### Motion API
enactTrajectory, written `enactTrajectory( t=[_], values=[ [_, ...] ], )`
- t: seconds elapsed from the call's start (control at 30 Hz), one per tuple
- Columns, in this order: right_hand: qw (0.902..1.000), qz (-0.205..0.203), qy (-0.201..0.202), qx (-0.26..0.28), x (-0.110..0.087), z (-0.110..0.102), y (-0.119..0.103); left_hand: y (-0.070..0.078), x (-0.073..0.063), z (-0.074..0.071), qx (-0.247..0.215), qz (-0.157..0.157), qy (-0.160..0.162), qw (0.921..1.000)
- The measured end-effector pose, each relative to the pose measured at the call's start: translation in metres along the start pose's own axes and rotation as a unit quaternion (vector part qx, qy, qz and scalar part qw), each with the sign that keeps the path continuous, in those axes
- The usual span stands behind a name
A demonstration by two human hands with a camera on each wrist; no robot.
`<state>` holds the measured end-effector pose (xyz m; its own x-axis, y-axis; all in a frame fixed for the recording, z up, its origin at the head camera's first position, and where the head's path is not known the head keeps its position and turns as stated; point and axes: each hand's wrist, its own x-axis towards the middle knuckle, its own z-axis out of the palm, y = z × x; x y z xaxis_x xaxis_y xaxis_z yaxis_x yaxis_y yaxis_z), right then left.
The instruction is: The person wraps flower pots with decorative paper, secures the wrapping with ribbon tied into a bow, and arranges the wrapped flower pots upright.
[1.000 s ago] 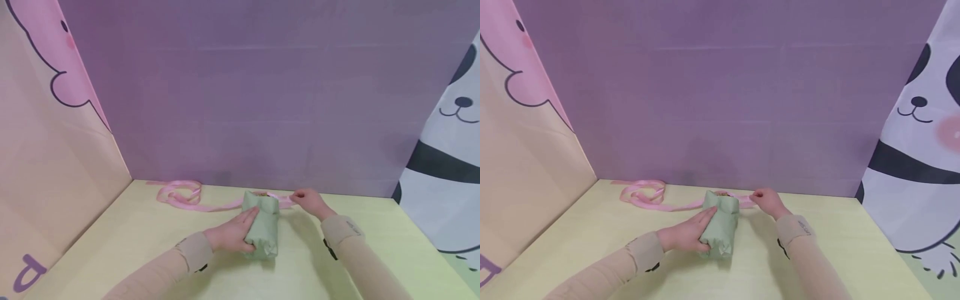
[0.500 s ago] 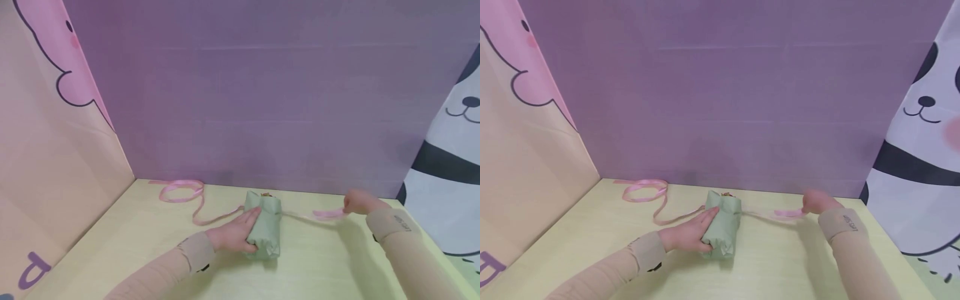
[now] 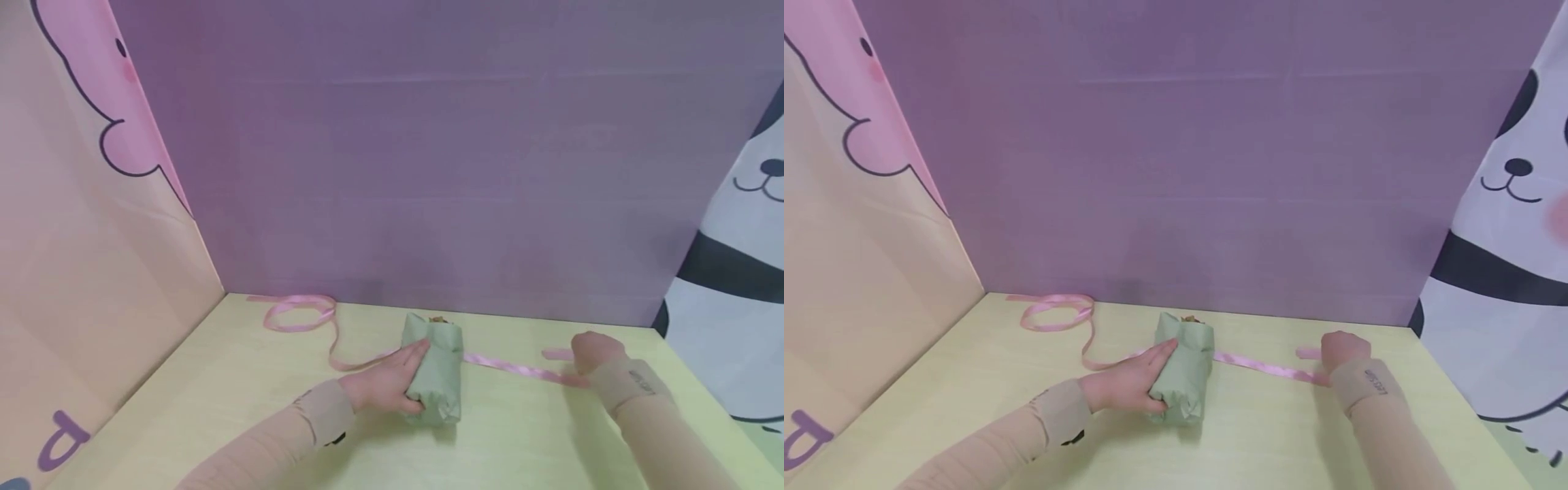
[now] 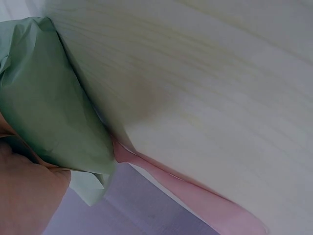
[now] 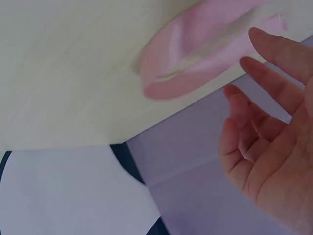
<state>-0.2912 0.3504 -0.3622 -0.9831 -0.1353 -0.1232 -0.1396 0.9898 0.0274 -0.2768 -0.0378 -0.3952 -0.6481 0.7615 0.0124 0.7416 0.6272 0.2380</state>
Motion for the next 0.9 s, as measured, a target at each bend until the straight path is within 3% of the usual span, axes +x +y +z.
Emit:
enactTrajectory(
  t=[0.17, 0.33, 0.53, 0.7, 0.9],
  values=[
    [0.9969, -0.021, -0.005, 0.076, 0.013, 0.005, -0.034, 0.000, 0.000, 0.000, -0.003, -0.005, -0.002, 1.0000],
    [0.9867, -0.085, 0.010, 0.139, 0.028, 0.011, -0.077, -0.001, 0.000, 0.000, -0.014, -0.010, -0.005, 0.9998],
    [0.9808, -0.144, 0.023, 0.130, 0.041, 0.026, -0.115, -0.002, 0.000, 0.001, -0.013, -0.010, -0.003, 0.9999],
    [0.9853, -0.125, 0.026, 0.113, 0.042, 0.032, -0.117, -0.002, 0.001, 0.003, -0.012, -0.007, 0.003, 0.9999],
    [0.9900, -0.115, 0.020, 0.079, 0.029, 0.025, -0.092, -0.003, 0.001, 0.006, -0.025, -0.012, 0.003, 0.9996]
  ],
)
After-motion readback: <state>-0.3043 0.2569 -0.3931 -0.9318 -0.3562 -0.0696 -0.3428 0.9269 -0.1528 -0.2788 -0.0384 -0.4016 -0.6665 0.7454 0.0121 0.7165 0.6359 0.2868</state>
